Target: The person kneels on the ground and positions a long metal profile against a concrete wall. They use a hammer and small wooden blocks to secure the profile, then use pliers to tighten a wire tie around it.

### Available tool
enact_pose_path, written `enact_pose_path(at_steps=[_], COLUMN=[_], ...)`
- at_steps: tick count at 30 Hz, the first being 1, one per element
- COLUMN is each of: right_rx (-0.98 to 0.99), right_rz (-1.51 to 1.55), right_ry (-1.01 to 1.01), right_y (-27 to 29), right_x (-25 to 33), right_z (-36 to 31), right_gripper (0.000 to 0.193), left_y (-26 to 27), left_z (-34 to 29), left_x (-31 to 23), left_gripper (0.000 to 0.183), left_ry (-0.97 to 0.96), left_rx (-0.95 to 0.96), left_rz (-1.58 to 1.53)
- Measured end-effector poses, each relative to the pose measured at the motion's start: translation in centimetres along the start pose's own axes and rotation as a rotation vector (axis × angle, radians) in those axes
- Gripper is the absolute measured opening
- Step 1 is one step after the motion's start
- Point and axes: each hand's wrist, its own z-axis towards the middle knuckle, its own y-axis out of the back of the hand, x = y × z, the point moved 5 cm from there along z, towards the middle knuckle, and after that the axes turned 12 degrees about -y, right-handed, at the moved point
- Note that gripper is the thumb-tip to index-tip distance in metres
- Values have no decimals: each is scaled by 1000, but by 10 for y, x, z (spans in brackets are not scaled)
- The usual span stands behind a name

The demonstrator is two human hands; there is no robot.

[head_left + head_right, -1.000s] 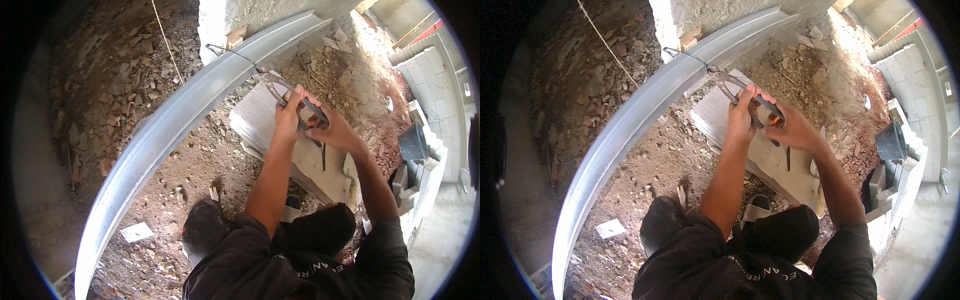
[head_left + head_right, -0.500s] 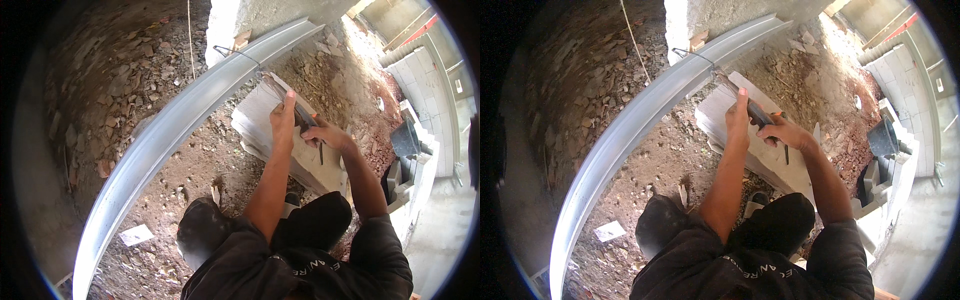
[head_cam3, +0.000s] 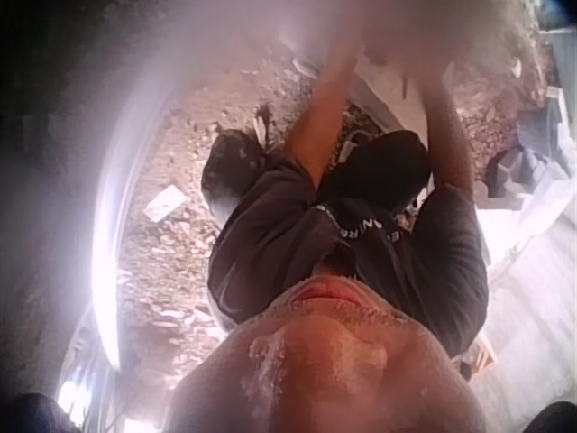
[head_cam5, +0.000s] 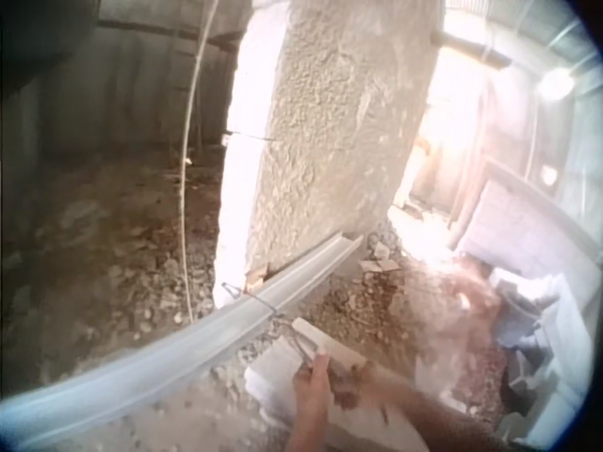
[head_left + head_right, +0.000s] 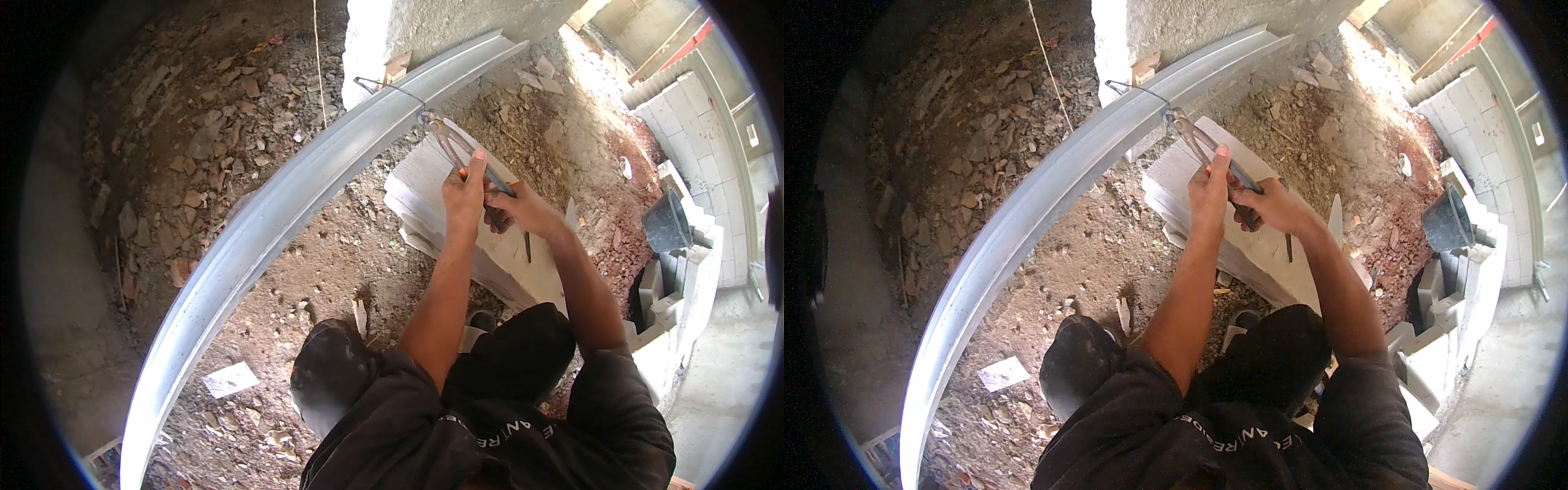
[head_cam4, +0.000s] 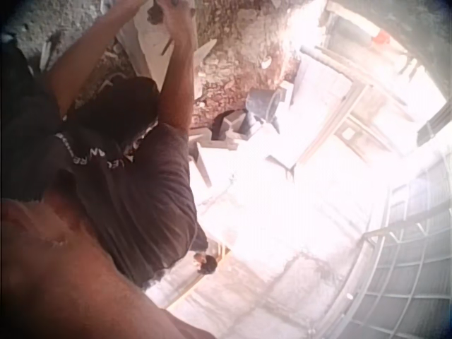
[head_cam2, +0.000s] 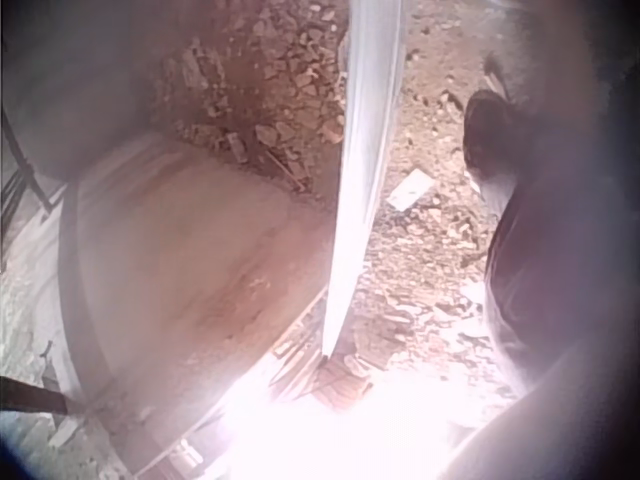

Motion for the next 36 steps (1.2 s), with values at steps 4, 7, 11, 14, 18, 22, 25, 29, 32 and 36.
enact_pose_path(at_steps=[4, 7, 11, 14, 18, 22, 25, 29, 32, 36], right_rx=[275, 360, 348, 194, -148, -255, -379, -337, -241, -194], right_rz=[245, 309, 280, 166, -131, -253, -217, -33, 137, 68], right_ry=[-58, -87, -98, -34, 135, 207, 272, 193, 152, 11], right_y=[-2, -2, -1, 1, 20, 41, 42, 25, 16, 3], right_x=[-3, -6, 2, 7, 3, -1, -9, -32, -47, -48], right_z=[6, 10, 6, 0, -7, -43, -69, -71, -60, -53], right_gripper=[36, 38, 43, 42, 40, 39, 36, 32, 34, 42], left_y=[2, 5, 9, 7, 4, 9, -11, -49, -52, -32], left_z=[-3, -5, -5, -10, -6, -13, -21, -48, -53, -56], left_x=[-2, -1, -2, -5, 8, 22, 32, 17, 14, -6], left_gripper=[50, 50, 46, 46, 58, 64, 63, 61, 63, 65], left_ry=[-10, -4, -44, -51, -129, -128, -153, -61, -13, -88], left_rx=[-6, 24, 16, 51, 50, 58, 135, 281, 285, 4], left_rz=[35, 39, 28, -32, 24, 177, 113, 31, 28, 77])
